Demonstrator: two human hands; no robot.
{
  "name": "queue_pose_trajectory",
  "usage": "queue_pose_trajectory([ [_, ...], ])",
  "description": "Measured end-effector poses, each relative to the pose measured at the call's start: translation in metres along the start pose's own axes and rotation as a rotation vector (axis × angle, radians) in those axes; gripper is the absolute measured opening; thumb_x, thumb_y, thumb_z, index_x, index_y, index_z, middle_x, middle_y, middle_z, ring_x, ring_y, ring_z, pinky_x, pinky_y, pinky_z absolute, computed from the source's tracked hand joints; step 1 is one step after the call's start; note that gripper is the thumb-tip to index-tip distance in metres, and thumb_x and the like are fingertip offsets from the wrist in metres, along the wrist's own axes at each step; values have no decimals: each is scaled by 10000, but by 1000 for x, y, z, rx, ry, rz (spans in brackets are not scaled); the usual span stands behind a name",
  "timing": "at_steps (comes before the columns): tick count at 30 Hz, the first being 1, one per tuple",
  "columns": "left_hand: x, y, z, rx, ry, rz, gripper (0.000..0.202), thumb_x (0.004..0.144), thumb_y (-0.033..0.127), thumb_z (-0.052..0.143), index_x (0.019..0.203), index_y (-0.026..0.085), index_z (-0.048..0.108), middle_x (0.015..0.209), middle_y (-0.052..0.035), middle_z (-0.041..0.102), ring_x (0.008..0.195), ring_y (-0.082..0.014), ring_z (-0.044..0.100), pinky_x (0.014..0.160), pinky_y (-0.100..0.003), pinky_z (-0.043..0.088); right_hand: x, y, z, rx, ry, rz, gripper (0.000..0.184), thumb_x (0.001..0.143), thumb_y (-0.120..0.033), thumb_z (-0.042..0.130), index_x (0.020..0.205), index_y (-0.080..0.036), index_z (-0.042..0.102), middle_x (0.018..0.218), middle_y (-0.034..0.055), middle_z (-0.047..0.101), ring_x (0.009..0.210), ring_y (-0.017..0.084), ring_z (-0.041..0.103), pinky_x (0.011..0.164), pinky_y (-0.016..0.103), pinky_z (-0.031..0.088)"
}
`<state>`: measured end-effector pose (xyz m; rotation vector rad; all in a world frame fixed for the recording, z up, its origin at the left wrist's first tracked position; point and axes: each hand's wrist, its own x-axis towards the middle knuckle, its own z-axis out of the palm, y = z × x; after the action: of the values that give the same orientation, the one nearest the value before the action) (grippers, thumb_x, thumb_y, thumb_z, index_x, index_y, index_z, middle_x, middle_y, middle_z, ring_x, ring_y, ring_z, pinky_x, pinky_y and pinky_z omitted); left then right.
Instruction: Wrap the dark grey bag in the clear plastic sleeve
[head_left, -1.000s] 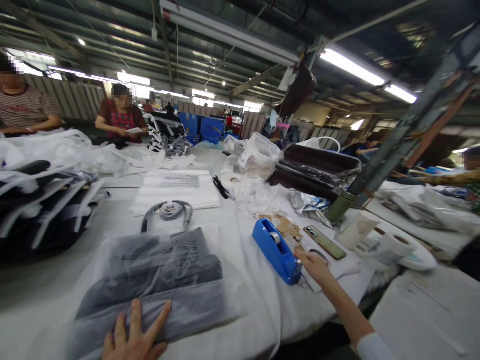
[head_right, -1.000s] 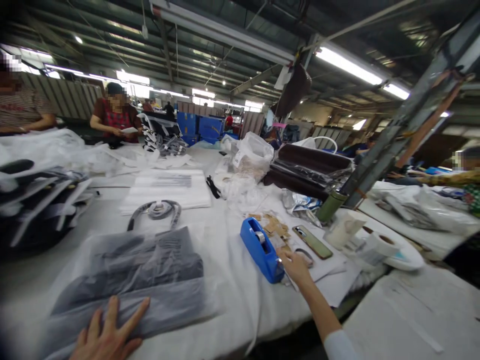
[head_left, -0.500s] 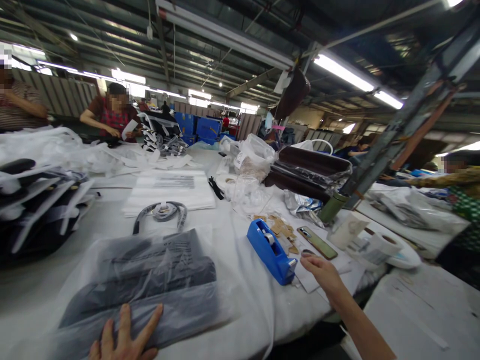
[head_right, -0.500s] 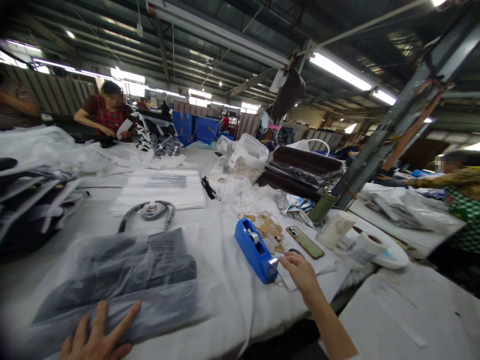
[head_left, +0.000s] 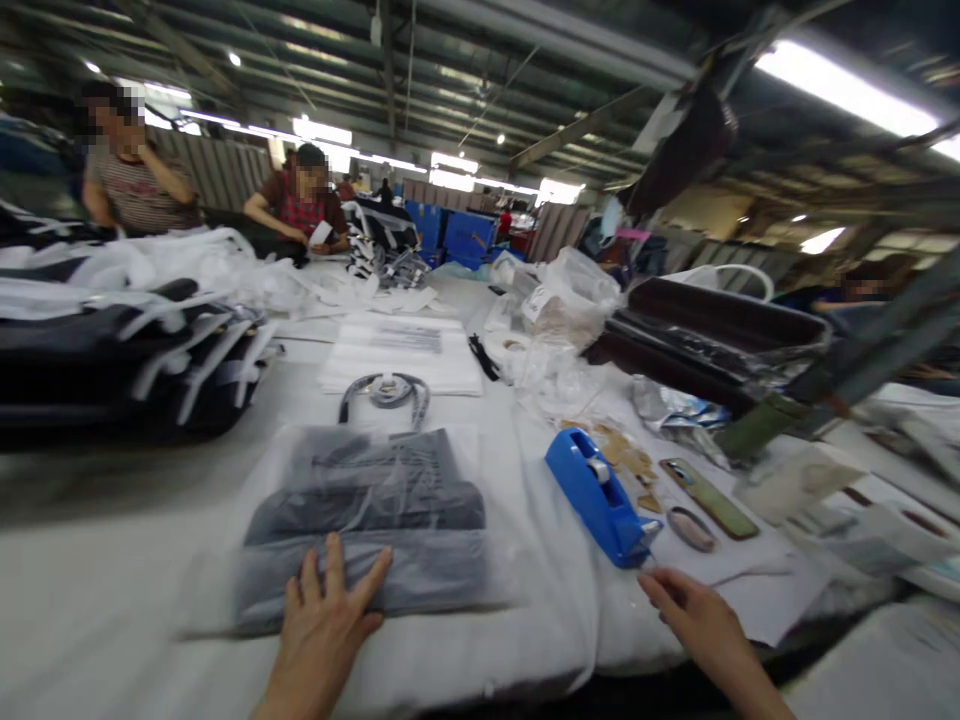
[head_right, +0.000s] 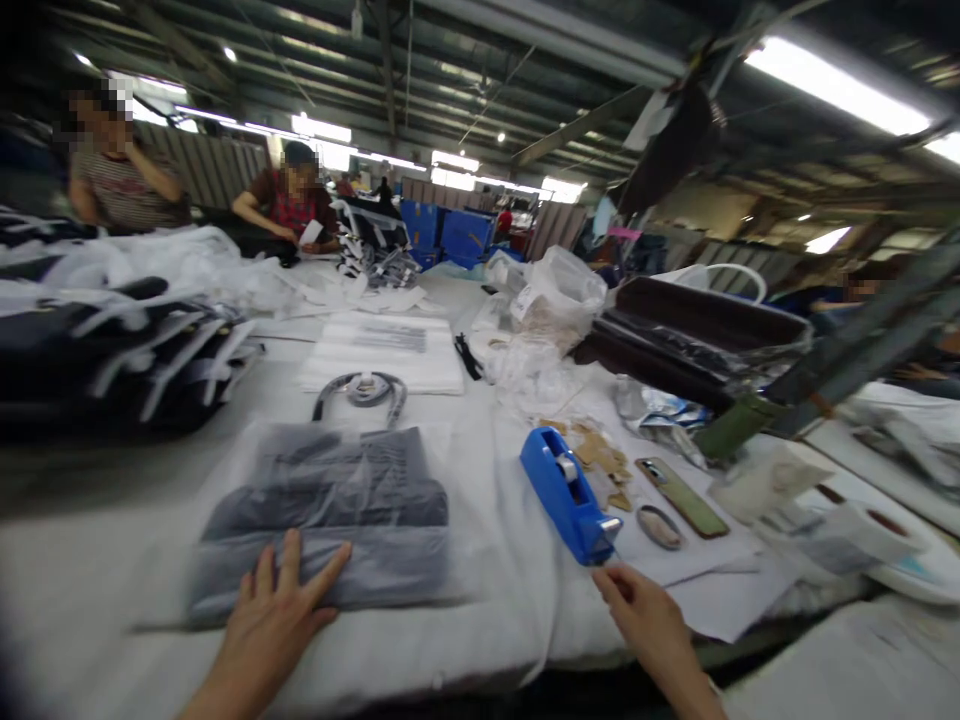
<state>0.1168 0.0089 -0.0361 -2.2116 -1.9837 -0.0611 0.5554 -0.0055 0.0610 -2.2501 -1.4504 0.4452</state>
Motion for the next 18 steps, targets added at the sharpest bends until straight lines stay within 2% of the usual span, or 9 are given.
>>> queue_pose_trajectory([
  [2,2,-1,-4,-49,-5,-18,798,736,401,743,1364,542,272,1440,-155,409,1253,-468,431,933,-587,408,-8,-57,2,-23,-176,-303,370,771,-568,489,764,-243,665,713,22,686,674,216,615,667,327,457],
  [5,3,-3,-9,-101,2,-31,812,714,472,742,1369,546,268,1453,-160,390,1260,-476,419,928,-598,410,-13,-149,14,-30,-552,-686,292,874,-439,486,776,-231,667,775,9,695,730,165,621,698,260,443],
  [8,2,-4,-15,-129,-1,-46,816,708,490,738,1372,548,268,1466,-165,372,1272,-481,405,936,-611,402,-2,-214,39,-218,-770,-972,235,887,-323,502,850,-223,712,833,16,718,781,151,636,738,235,435],
  [10,2,-4,-17,-140,-9,-53,811,708,495,735,1370,552,272,1467,-163,371,1278,-483,400,939,-620,399,12,-239,62,-422,-809,-1082,208,861,-276,531,858,-227,734,839,25,732,782,165,641,731,250,432],
  [12,3,-4,-17,-148,-10,-54,816,704,500,735,1371,557,266,1467,-163,371,1280,-484,401,936,-625,401,26,-253,86,-549,-817,-1114,147,790,-240,600,801,-236,746,788,24,735,735,180,639,683,267,426],
  [15,3,-4,-12,-160,17,-57,849,697,506,739,1378,562,235,1479,-179,343,1283,-491,398,939,-622,401,39,-260,117,-575,-801,-1098,86,647,-169,680,643,-238,730,659,16,712,637,190,616,634,285,422],
  [18,2,-2,-6,-167,42,-67,905,692,496,749,1392,560,179,1500,-189,305,1295,-492,383,954,-627,387,44,-260,140,-512,-703,-1037,111,584,-148,690,512,-232,677,561,25,674,597,195,593,648,305,442],
])
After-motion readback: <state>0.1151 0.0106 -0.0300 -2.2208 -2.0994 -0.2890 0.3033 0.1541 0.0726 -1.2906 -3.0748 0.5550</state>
